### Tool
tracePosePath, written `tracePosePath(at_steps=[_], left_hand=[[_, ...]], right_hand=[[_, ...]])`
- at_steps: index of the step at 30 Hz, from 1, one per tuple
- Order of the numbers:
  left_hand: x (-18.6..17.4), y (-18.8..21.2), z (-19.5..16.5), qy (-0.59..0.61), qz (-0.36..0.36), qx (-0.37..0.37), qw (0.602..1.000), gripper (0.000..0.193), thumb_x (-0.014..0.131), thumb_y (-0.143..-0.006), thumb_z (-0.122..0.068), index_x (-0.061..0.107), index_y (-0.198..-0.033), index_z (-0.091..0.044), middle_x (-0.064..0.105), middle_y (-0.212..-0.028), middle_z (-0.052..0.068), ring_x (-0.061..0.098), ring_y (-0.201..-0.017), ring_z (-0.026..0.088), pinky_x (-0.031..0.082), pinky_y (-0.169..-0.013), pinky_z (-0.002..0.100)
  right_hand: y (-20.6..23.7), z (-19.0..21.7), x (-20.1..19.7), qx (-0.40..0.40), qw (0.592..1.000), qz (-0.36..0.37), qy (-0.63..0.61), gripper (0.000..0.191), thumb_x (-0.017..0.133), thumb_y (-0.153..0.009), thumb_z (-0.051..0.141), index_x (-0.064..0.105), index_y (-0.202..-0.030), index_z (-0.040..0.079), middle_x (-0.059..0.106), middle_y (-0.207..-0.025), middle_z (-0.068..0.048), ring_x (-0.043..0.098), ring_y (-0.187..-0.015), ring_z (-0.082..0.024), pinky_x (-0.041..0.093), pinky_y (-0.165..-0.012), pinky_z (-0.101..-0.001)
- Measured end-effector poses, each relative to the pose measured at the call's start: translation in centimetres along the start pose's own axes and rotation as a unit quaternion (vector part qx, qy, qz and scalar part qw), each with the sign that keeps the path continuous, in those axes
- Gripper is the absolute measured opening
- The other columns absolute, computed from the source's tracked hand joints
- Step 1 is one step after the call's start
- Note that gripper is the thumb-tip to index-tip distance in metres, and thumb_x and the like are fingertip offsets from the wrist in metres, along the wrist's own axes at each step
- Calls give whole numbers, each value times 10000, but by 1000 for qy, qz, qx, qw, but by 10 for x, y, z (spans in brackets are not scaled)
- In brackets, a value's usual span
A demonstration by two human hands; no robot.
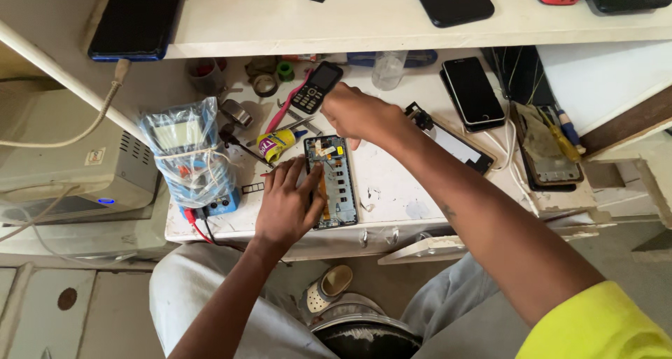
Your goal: The person sits at a repair bench and probes a disassembled phone motherboard with multimeter test leads, checking points on the board. They then set the leads down and use a hand tool to work on small components on the motherboard, holding the board steady with the other hand.
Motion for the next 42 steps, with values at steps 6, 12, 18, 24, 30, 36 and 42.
tracePosePath(at_steps=[6,12,18,24,30,36,42], left_hand=[[0,0,0,-4,0,0,1000,539,604,-912,-283,600,-1403,-60,541,-1419,286,512,-1271,427,377,-1097,534],[0,0,0,10,-9,-1,1000,532,604,-904,-280,613,-1385,-51,539,-1416,289,511,-1280,424,376,-1107,534],[-1,1,-1,10,-13,-3,1000,510,597,-911,-271,616,-1378,-65,545,-1416,275,514,-1293,412,374,-1112,536],[0,0,-1,10,-12,-2,1000,520,597,-912,-282,613,-1384,-64,545,-1406,281,511,-1285,414,369,-1107,539],[-1,0,-1,13,-7,-4,1000,516,603,-910,-283,616,-1377,-64,548,-1404,276,511,-1272,422,372,-1090,540],[-2,1,-2,0,-12,-2,1000,516,609,-911,-272,614,-1379,-55,546,-1406,273,511,-1282,417,374,-1100,536],[-1,1,-1,13,-9,-5,1000,521,613,-898,-272,615,-1373,-57,550,-1404,268,511,-1278,416,371,-1099,534]], right_hand=[[-14,-3,-4,43,998,34,-14,80,594,-823,-96,574,-747,-84,674,-996,-232,771,-698,-251,594,-556,-362],[-11,-3,-6,80,995,48,-35,121,654,-869,-21,595,-872,-127,670,-1082,-225,777,-623,-288,605,-557,-387],[-23,-12,1,30,998,25,50,302,781,-758,4,550,-945,-49,611,-1046,-209,719,-709,-277,592,-569,-400],[-22,-24,9,1,998,-3,-55,99,616,-778,-100,552,-784,-24,597,-933,-141,742,-708,-231,596,-541,-340],[-17,-19,2,6,996,-23,-84,152,617,-782,-117,531,-681,-43,647,-791,-181,772,-687,-249,610,-521,-347],[-11,-13,-4,34,995,-11,-92,254,725,-809,-64,519,-666,-102,671,-793,-250,774,-616,-300,603,-478,-371],[-10,-7,-1,40,997,-12,-58,168,707,-821,-76,563,-752,-127,622,-982,-277,776,-629,-321,605,-495,-364]])
Point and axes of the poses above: each hand's wrist, its own y-axis away from the middle knuckle, its own x-axis out of the palm, z = x × y, the point moved 3 cm from there along -y, towards the middle knuckle
